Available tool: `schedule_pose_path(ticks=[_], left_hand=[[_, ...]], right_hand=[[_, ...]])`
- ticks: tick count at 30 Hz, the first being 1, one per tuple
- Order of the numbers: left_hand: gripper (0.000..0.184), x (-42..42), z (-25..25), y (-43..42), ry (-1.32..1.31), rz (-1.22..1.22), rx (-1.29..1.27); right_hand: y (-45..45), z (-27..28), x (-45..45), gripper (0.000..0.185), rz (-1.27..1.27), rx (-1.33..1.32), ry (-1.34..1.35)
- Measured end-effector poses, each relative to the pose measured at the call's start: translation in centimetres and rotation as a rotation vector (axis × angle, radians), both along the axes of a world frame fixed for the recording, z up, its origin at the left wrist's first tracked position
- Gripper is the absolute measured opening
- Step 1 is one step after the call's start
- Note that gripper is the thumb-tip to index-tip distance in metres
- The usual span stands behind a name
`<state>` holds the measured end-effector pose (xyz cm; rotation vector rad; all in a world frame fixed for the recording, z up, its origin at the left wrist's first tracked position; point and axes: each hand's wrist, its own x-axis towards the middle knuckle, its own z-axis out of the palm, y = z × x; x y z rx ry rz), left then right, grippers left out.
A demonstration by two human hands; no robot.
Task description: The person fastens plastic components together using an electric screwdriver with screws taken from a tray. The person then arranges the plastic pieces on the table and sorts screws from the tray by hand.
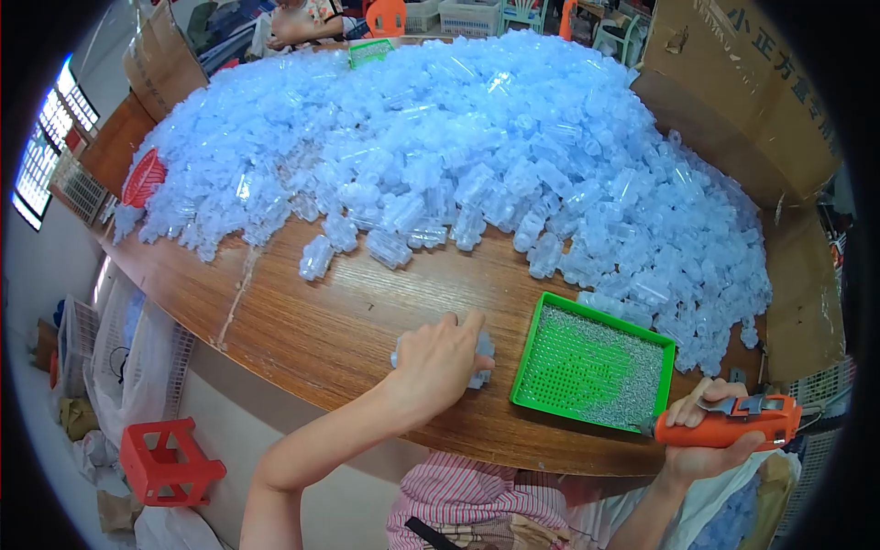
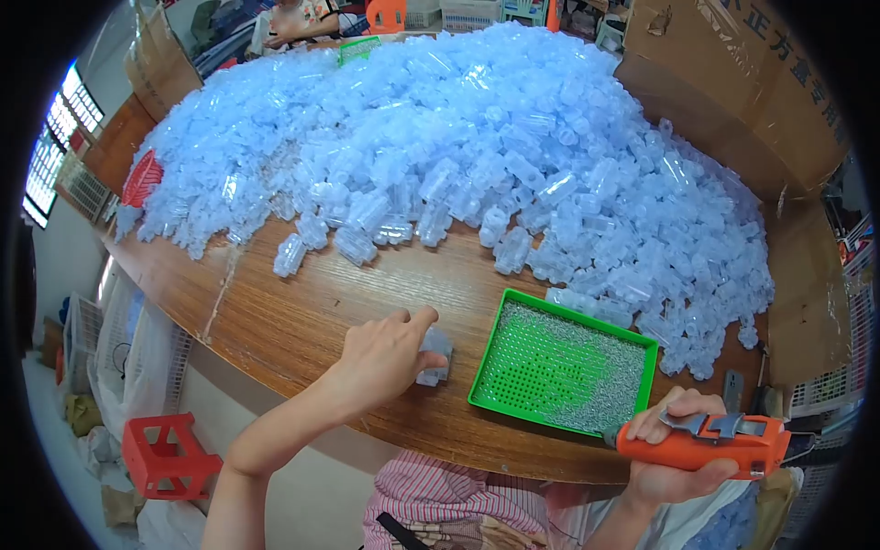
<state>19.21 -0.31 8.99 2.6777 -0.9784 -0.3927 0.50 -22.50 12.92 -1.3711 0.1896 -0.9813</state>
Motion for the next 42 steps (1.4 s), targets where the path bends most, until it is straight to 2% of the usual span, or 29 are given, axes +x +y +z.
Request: schedule_pose_path(ticks=[3, 5, 7, 11, 17, 20, 21, 24, 27, 30, 31, 34, 35, 38, 39, 42], left_hand=[[0.034, 3.5, 0.8, 0.0, -0.015, 0.12, -0.002], [0.034, 7.9, 0.1, -0.2, -0.213, 0.321, -0.092], [0.043, 12.3, -1.3, 0.6, -0.468, 0.386, -0.248], [0.053, 16.4, -3.6, 2.1, -0.518, 0.252, -0.146], [0.058, 12.8, -2.5, 2.4, -0.608, 0.01, -0.366], [0.059, 9.1, -1.2, 1.6, -0.422, 0.009, -0.538], [0.067, 7.5, -0.4, 1.3, -0.336, 0.013, -0.56], [0.072, 3.8, 1.0, 0.5, -0.232, -0.031, -0.658], [0.063, 0.8, 0.7, 0.4, 0.197, -0.143, -0.711], [0.057, -3.0, 1.7, 0.5, 0.988, -0.031, -0.67], [0.054, -4.2, 1.7, 0.4, 1.174, -0.009, -0.728], [0.052, -7.2, 0.2, 0.2, 1.417, -0.022, -0.861], [0.051, -8.1, -0.1, 0.2, 1.488, 0.051, -0.845], [0.054, -8.8, -2.7, 0.7, 2.016, -0.011, -0.674], [0.058, -9.3, -2.3, 0.5, 2.09, 0.068, -0.639], [0.068, -10.8, -3.9, 0.4, 2.08, 0.203, -0.7]], right_hand=[[-0.4, -0.7, -0.3, 0.076, -0.025, 0.027, -0.02], [-0.5, -0.9, -0.5, 0.076, -0.034, 0.032, -0.017], [-0.8, -0.9, -0.7, 0.076, -0.02, 0.02, -0.021], [-0.7, -1.0, -0.8, 0.076, -0.042, 0.004, -0.036], [-0.6, -1.3, -0.7, 0.076, -0.06, 0.022, -0.034], [-0.3, -1.2, -0.4, 0.078, -0.049, -0.001, -0.025], [-0.4, -1.1, -0.8, 0.079, 0.025, 0.019, -0.003], [-0.2, -1.9, -0.4, 0.075, 0.029, 0.091, -0.067], [-0.2, -2.6, -0.6, 0.079, 0.018, 0.194, -0.044], [-0.6, -2.9, -0.3, 0.083, -0.013, 0.144, 0.026], [-0.8, -3.3, -0.1, 0.085, -0.012, 0.126, 0.035], [-0.8, -4.4, 0.9, 0.086, -0.005, 0.19, -0.004], [-0.9, -4.7, 1.3, 0.088, -0.013, 0.166, 0.019], [-0.8, -5.0, 2.0, 0.088, -0.011, 0.108, 0.089], [-0.8, -5.0, 2.2, 0.087, 0.007, 0.072, 0.117], [-1.0, -6.0, 2.8, 0.087, -0.011, -0.015, 0.122]])
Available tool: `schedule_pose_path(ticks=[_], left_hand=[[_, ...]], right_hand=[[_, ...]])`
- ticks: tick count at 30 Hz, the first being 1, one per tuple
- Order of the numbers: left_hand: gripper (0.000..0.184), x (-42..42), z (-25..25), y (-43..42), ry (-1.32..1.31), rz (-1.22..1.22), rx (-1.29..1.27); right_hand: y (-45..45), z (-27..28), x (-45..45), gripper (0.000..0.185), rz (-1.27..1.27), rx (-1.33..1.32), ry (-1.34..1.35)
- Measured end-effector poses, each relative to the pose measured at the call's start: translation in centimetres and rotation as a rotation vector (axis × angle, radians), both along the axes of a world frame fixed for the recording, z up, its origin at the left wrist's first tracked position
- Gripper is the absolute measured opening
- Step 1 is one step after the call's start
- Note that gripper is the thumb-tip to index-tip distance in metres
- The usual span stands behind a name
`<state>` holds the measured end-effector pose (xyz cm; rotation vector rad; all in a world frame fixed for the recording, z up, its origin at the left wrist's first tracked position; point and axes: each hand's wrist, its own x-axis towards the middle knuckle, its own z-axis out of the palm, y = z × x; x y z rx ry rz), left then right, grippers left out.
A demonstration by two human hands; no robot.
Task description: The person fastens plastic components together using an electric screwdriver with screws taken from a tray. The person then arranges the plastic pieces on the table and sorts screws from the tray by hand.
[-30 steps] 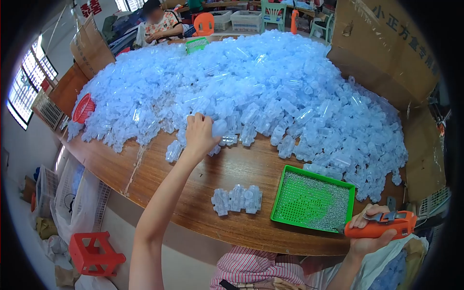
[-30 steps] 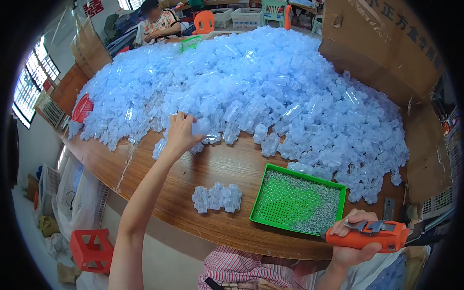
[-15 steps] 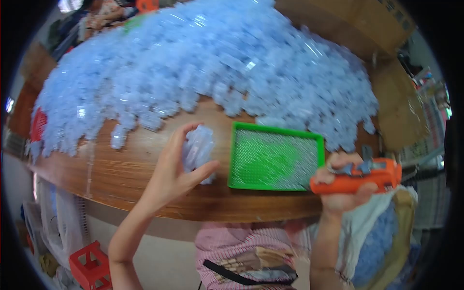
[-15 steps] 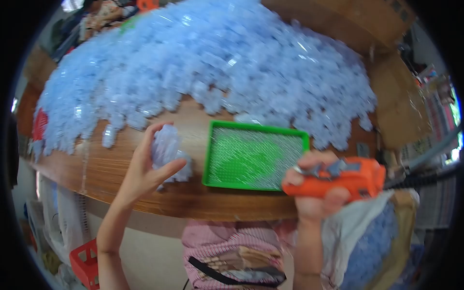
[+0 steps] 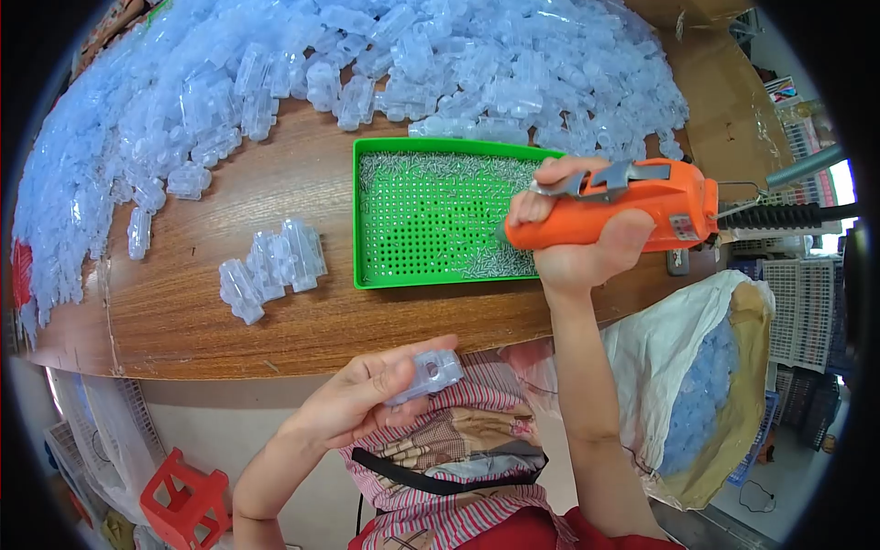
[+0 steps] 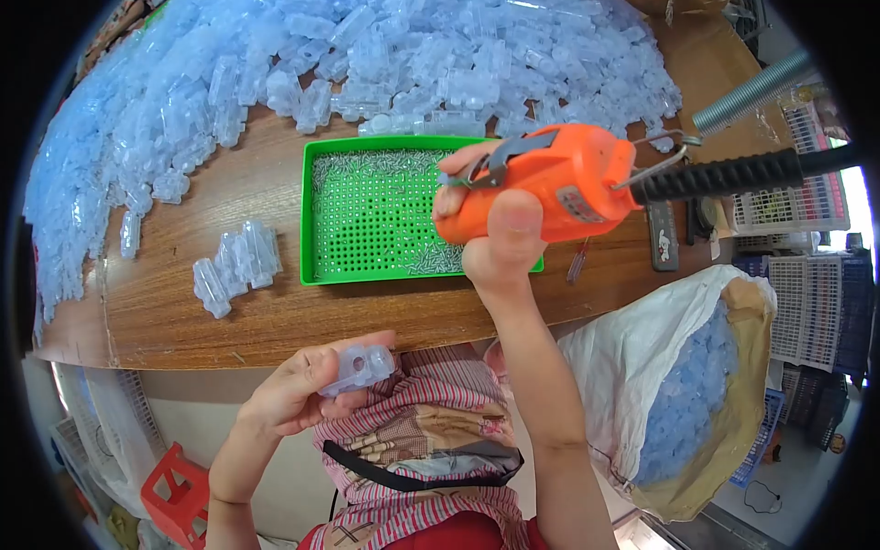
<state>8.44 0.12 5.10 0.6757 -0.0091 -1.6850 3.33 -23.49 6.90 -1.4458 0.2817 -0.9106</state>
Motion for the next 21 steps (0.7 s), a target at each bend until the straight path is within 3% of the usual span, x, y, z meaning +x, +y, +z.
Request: schedule_pose_path(ticks=[4, 7, 10, 16, 21], left_hand=[[0.079, 0.0, -1.3, 0.4, 0.125, 0.01, -0.043], [0.071, -0.1, -2.4, -0.2, 0.364, 0.029, -0.146], [0.062, -0.2, -1.4, -0.4, 0.073, -0.003, -0.164], [0.052, 0.2, -1.6, -1.1, 0.116, 0.023, -0.031], [0.042, -0.4, -1.5, -3.3, -0.333, 0.171, 0.091]], right_hand=[[-0.2, -0.1, 0.4, 0.086, 0.014, 0.017, -0.01], [-0.1, -0.2, 0.4, 0.085, 0.003, 0.053, -0.02], [0.0, -0.3, 0.4, 0.085, 0.007, 0.019, -0.007], [0.0, -0.6, 0.4, 0.084, 0.025, 0.107, -0.043], [0.2, -0.4, 0.5, 0.085, 0.02, 0.041, 0.01]])
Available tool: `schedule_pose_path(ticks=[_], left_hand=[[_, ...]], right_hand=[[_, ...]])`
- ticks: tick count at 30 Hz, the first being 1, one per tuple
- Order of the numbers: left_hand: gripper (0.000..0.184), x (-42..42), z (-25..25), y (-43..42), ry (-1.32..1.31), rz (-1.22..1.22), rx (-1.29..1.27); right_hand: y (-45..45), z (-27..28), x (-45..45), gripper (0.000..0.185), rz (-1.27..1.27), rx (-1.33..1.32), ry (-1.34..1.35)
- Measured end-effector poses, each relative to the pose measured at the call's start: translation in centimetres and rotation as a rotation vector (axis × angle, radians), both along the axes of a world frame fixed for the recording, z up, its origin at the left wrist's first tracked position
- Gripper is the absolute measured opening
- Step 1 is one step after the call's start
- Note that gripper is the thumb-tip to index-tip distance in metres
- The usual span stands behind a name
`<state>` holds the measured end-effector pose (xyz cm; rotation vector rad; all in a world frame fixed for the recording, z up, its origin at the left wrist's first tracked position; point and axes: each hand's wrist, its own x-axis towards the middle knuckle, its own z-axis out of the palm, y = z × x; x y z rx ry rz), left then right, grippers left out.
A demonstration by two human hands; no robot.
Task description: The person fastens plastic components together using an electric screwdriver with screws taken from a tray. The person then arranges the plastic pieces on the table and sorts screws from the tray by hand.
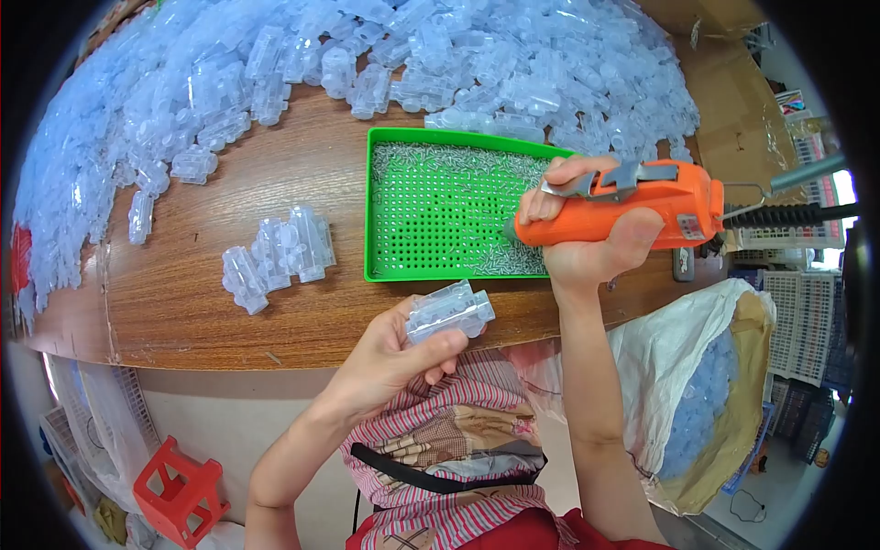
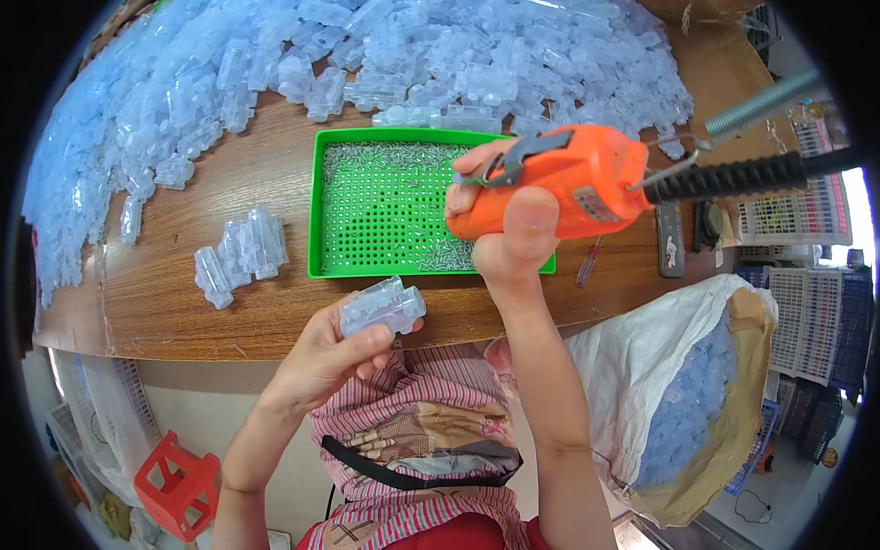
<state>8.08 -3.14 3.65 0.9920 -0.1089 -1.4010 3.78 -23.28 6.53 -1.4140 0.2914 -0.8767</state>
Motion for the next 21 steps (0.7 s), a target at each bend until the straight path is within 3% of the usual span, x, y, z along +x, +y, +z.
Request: schedule_pose_path(ticks=[2, 4, 7, 10, 18, 21], left_hand=[[0.035, -0.1, 0.1, -0.7, -0.081, 0.068, 0.051], [0.037, -0.1, 0.0, -1.0, -0.162, 0.104, 0.078], [0.038, -0.5, -0.3, -1.5, -0.229, 0.187, 0.078], [0.033, -0.7, -0.6, -1.8, -0.281, 0.25, 0.071], [0.022, -0.8, -0.6, -1.7, -0.282, 0.196, 0.173], [0.022, -1.5, -0.9, -2.0, -0.21, 0.31, 0.096]], right_hand=[[0.0, 0.2, -0.1, 0.087, 0.0, 0.002, 0.006], [0.0, 0.3, -0.8, 0.09, 0.033, 0.2, -0.219], [-0.4, 4.1, -2.4, 0.094, 0.284, -0.067, -0.276], [1.8, 7.0, -3.4, 0.085, 0.332, -0.103, -0.288], [4.0, 6.9, -3.2, 0.078, 0.405, -0.084, -0.261], [3.8, 6.3, -3.1, 0.08, 0.436, -0.139, -0.258]])
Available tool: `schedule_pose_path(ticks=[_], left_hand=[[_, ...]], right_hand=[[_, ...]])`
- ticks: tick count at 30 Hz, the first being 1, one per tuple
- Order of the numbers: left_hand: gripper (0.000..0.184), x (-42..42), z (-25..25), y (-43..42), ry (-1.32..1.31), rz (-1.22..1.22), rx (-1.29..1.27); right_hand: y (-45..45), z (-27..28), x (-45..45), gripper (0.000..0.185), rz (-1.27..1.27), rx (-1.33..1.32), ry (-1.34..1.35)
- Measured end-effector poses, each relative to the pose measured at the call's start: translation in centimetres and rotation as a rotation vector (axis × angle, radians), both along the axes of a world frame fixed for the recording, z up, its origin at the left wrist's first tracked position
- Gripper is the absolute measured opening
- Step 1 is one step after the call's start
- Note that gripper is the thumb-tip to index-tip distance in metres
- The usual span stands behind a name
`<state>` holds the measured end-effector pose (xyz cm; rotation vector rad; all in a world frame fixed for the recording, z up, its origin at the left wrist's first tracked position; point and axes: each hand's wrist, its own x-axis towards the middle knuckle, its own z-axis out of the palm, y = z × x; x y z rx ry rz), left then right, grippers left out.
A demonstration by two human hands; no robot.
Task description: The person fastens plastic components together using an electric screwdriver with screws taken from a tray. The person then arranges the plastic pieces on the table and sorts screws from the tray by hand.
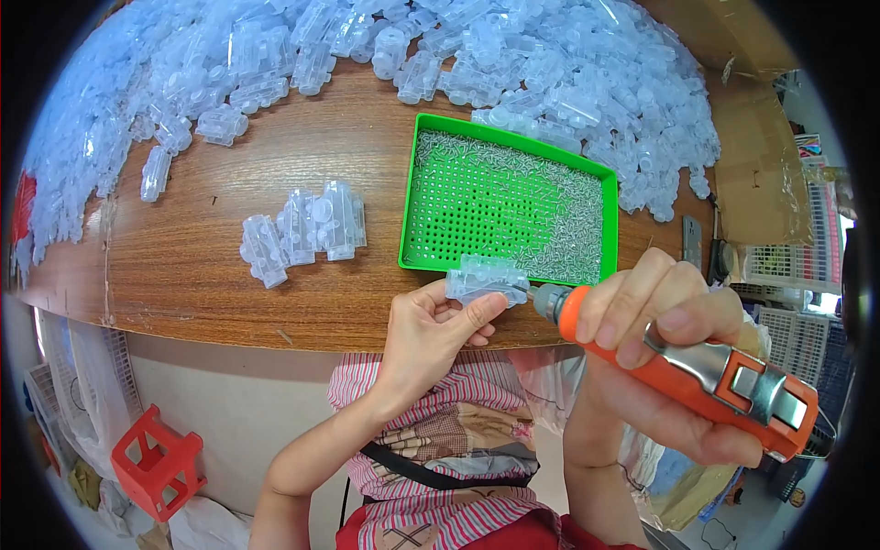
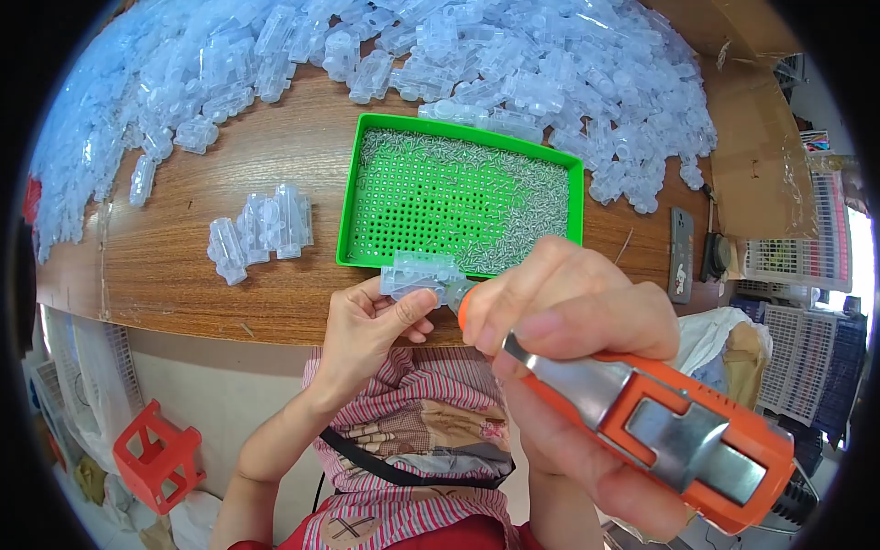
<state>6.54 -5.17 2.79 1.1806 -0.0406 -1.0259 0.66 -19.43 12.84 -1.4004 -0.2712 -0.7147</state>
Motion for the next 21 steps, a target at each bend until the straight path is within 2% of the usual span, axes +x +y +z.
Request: schedule_pose_path(ticks=[7, 21], left_hand=[[0.023, -0.4, -0.1, -0.2, 0.09, 0.031, -0.046], [0.023, -0.6, 0.2, -0.2, 0.122, 0.059, -0.091]], right_hand=[[0.3, -0.9, 0.5, 0.084, 0.002, -0.043, 0.011], [1.5, -2.8, 0.2, 0.068, -0.013, -0.258, 0.035]])
